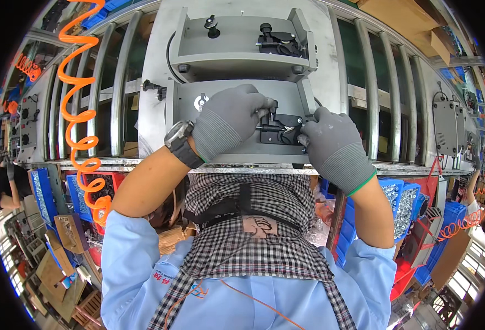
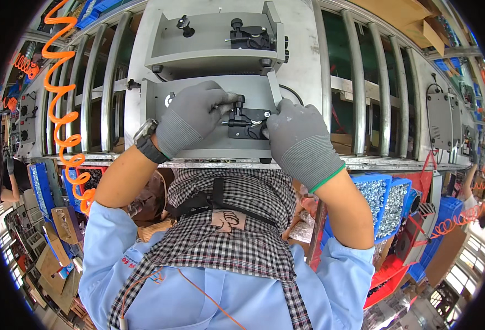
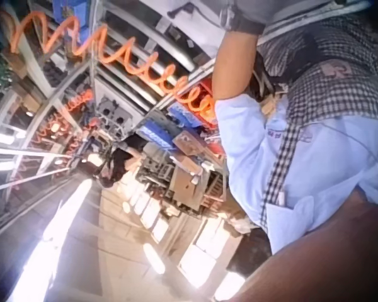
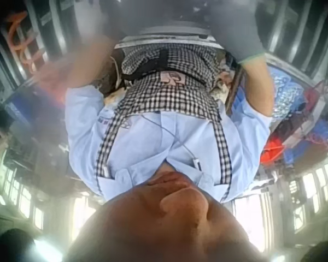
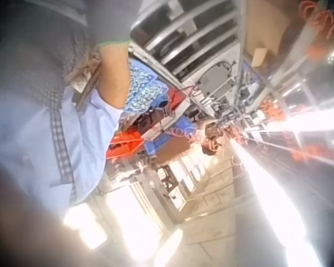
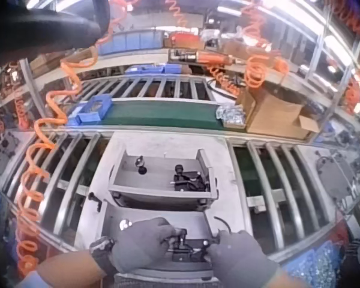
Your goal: The person assembles and installs components into an electronics housing on a production line, securing them with screws using a pneumatic screwdriver and drill, and connecting wires by hand.
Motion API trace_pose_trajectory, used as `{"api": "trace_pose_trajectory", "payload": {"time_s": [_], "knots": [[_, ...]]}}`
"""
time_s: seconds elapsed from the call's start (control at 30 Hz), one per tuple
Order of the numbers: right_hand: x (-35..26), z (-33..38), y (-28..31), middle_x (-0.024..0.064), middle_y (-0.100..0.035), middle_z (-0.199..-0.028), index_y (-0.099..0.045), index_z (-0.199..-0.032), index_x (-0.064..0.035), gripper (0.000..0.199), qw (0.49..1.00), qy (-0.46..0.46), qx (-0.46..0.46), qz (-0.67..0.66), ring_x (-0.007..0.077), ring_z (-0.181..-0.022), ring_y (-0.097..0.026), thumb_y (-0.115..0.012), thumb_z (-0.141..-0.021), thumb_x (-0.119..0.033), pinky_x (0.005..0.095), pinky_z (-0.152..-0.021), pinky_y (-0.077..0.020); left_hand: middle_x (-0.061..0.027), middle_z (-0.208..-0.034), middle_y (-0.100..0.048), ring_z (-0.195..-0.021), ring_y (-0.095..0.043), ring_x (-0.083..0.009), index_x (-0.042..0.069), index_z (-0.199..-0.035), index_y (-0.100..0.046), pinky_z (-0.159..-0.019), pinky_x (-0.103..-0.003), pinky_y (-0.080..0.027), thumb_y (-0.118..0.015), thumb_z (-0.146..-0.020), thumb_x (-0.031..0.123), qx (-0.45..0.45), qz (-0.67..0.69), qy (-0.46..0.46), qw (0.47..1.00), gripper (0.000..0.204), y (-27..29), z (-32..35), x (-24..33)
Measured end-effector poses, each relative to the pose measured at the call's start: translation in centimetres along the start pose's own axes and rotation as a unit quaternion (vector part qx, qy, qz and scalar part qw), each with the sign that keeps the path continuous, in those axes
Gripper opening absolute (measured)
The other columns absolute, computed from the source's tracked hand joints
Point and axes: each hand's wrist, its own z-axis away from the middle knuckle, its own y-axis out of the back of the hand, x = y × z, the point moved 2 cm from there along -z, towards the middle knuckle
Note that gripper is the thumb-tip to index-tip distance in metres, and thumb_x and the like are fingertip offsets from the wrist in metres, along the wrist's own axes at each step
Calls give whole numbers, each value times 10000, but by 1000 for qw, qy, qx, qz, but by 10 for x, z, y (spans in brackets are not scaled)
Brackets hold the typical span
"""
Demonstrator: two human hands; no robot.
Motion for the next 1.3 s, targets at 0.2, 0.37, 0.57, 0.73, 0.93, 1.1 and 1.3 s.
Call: {"api": "trace_pose_trajectory", "payload": {"time_s": [0.2,0.37,0.57,0.73,0.93,1.1,1.3], "knots": [[-5,-6,4,135,-599,-897,-686,-816,-50,149,999,8,-27,32,268,-807,-625,-634,-780,-185,364,-772,-481,-92,-812,-618,-741,-611,-269,65,-906,-682,-658,-345,-487,-674,-800,130,-13,-20,-29,999,125,2,3,-2],[-2,-9,8,107,-641,-834,-701,-812,-91,136,995,61,-67,46,242,-812,-647,-631,-775,-202,357,-733,-494,-97,-861,-639,-733,-617,-246,57,-949,-673,-678,-349,-494,-651,-821,142,-87,-27,-19,996,156,-2,4,-9],[-11,-47,18,69,-621,-657,-692,-695,-66,134,984,73,-102,126,285,-632,-637,-692,-707,-200,384,-612,-485,-202,-1049,-627,-896,-638,-233,-90,-1216,-486,-724,-322,-521,-487,-859,43,-125,604,289,733,380,19,2,-22],[-8,-12,6,99,-644,-815,-687,-866,-69,210,990,113,22,79,277,-738,-629,-722,-700,-193,381,-656,-477,-199,-1148,-552,-1019,-601,-281,-91,-1287,-374,-883,-389,-545,-450,-901,40,43,703,293,647,415,14,17,11],[-32,-12,24,115,-600,-889,-655,-1039,-98,336,939,76,292,-164,283,-759,-588,-680,-717,-188,405,-675,-443,-145,-1151,-561,-1001,-597,-239,-33,-1298,-412,-824,-359,-562,-497,-944,120,51,738,300,603,395,-3,29,23],[-28,-24,8,95,-574,-847,-649,-986,-24,321,935,155,301,-103,252,-717,-568,-641,-696,-162,377,-641,-433,-105,-1107,-580,-898,-609,-181,-18,-1258,-471,-746,-288,-555,-489,-945,113,39,742,325,586,340,-3,27,26],[-29,-28,-12,88,-537,-806,-636,-930,-17,320,920,158,350,-75,229,-652,-540,-643,-673,-208,371,-624,-425,-89,-1096,-582,-968,-572,-173,-39,-1241,-488,-777,-314,-502,-502,-928,112,42,704,353,615,348,-3,24,23]]}}
